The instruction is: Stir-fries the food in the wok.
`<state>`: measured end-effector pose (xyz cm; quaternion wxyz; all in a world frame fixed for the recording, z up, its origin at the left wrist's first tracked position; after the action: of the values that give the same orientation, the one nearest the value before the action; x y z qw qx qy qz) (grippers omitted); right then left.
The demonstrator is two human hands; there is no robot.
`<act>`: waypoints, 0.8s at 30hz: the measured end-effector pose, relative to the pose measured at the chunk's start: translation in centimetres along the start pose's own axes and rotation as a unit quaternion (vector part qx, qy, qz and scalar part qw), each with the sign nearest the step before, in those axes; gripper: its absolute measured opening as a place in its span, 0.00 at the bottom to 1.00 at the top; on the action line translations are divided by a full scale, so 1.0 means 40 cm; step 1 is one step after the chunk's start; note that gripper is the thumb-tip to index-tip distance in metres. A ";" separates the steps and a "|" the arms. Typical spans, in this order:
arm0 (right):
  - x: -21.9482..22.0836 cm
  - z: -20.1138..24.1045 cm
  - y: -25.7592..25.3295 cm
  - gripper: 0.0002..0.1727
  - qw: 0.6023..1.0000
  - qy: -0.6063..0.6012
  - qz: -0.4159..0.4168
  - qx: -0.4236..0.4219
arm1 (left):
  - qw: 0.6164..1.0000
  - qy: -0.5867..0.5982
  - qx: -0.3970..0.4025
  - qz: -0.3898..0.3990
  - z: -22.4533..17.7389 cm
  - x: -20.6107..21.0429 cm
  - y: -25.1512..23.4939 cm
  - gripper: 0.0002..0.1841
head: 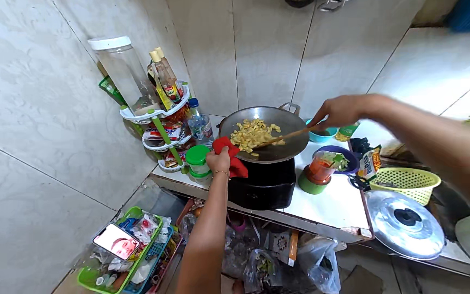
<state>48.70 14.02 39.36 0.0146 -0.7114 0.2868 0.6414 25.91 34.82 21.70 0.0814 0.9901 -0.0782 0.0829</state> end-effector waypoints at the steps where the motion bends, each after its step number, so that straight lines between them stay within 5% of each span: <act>1: 0.013 0.001 -0.019 0.15 1.000 0.016 -0.022 0.000 | 1.000 0.000 0.001 -0.001 -0.001 0.000 -0.002 0.18; 8: -0.077 0.024 0.013 0.17 0.992 0.069 -0.091 0.055 | 1.000 0.009 0.020 -0.013 0.000 -0.002 -0.003 0.17; 14: 0.058 0.062 -0.045 0.18 0.996 -0.069 -0.038 -0.033 | 0.999 0.026 0.038 -0.024 -0.005 -0.001 0.010 0.14; 18: 0.046 -0.007 0.051 0.16 0.998 -0.027 -0.010 -0.055 | 0.999 0.022 0.030 -0.035 0.006 0.000 0.011 0.16; 24: 0.033 -0.105 0.084 0.17 0.997 0.064 0.000 0.044 | 0.999 0.011 0.020 -0.030 0.005 -0.001 0.003 0.19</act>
<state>51.09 9.07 40.06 0.0272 -0.7498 0.3149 0.5813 25.89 34.68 21.51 0.0649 0.9925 -0.0459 0.0925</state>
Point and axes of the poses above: each hand's wrist, its own y-axis away from the middle knuckle, its own x-axis out of the palm, z = x × y, the point moved 9 cm from there along -y, towards the middle knuckle, and after that the axes turned 14 degrees about y, right-handed, at the moved point
